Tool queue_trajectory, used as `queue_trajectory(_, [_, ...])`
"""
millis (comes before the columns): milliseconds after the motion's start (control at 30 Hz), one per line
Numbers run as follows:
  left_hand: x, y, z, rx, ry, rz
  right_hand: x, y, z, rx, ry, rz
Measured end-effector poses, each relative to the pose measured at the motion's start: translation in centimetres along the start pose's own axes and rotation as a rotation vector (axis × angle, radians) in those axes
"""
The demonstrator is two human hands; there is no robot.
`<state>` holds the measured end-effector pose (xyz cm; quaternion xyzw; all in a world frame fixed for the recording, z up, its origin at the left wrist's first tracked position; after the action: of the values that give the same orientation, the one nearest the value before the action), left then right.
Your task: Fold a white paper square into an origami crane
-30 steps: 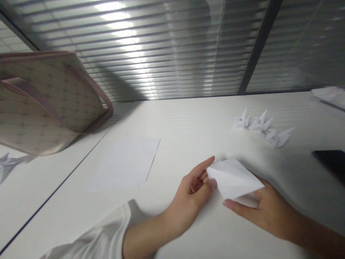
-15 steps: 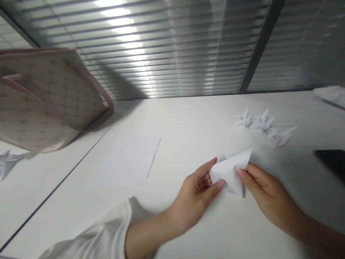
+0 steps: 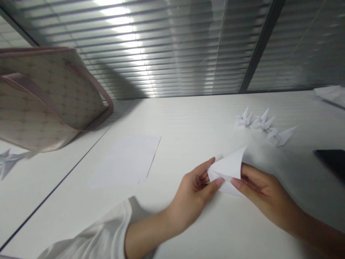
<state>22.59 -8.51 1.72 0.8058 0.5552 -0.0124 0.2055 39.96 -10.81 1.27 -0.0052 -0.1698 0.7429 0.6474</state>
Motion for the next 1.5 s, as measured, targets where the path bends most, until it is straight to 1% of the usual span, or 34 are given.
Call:
queue_trajectory(100, [0.0,0.0,0.0,0.028,-0.001,-0.003,0.0,-0.2,0.2,-0.021,0.011,-0.018])
queue_trajectory(200, [0.0,-0.2,0.1,0.068,0.011,-0.014,-0.1,-0.4,-0.2,-0.120,0.030,-0.052])
queue_trajectory(267, [0.0,-0.3,0.1,0.120,0.030,-0.026,-0.1,-0.4,-0.4,-0.135,0.052,-0.060])
queue_trajectory(400, [0.0,-0.5,0.0,0.267,0.086,-0.073,-0.1,-0.2,-0.4,0.043,0.195,-0.031])
queue_trajectory(467, [0.0,-0.4,0.1,0.294,0.104,-0.065,0.0,0.0,-0.1,0.114,0.268,-0.034])
queue_trajectory(533, [0.0,-0.4,0.2,0.303,0.111,-0.037,0.1,0.1,0.2,0.168,0.309,-0.047])
queue_trajectory(600, [0.0,-0.4,0.4,0.318,0.116,-0.018,0.1,0.0,0.3,0.208,0.330,-0.055])
queue_trajectory(700, [0.0,-0.5,0.5,0.346,0.123,0.001,0.2,-0.1,0.4,0.239,0.332,-0.035])
queue_trajectory(833, [-0.1,-0.8,0.5,0.427,0.164,0.016,0.3,-0.3,0.2,0.278,0.337,-0.016])
queue_trajectory(933, [-0.3,-1.0,0.4,0.460,0.195,0.049,0.3,-0.5,0.0,0.240,0.323,0.000])
queue_trajectory(1033, [-0.3,-1.0,0.4,0.440,0.188,0.105,0.2,-0.7,-0.2,0.077,0.247,-0.022])
queue_trajectory(1100, [-0.3,-0.7,0.5,0.381,0.158,0.106,0.1,-0.7,-0.2,-0.089,0.131,-0.098])
queue_trajectory(1133, [-0.3,-0.6,0.6,0.313,0.133,0.102,0.1,-0.6,-0.2,-0.186,0.038,-0.148])
queue_trajectory(1233, [-0.2,-0.1,0.7,0.031,0.035,0.121,0.1,-0.3,0.2,-0.479,-0.317,-0.273])
queue_trajectory(1267, [-0.2,0.1,0.7,-0.037,0.011,0.140,0.1,-0.2,0.3,-0.543,-0.407,-0.301])
queue_trajectory(1300, [-0.2,0.2,0.7,-0.070,0.001,0.156,0.1,-0.1,0.5,-0.585,-0.468,-0.319])
queue_trajectory(1333, [-0.2,0.3,0.6,-0.069,0.003,0.169,0.0,0.0,0.6,-0.609,-0.503,-0.329])
queue_trajectory(1433, [-0.4,0.5,0.6,-0.012,0.021,0.198,-0.1,0.1,0.7,-0.641,-0.548,-0.336])
queue_trajectory(1500, [-0.4,0.5,0.7,0.020,0.017,0.189,-0.2,0.0,0.8,-0.667,-0.567,-0.333])
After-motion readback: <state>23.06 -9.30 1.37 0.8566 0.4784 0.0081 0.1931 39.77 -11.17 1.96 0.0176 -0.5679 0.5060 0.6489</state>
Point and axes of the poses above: each hand's wrist, its own x-axis towards the middle knuckle, its own y-axis out of the palm, z = x × y, the point moved 1 cm from there along x, towards the middle knuckle, and after that the axes turned 3 degrees about -z, right-handed, at the moved point
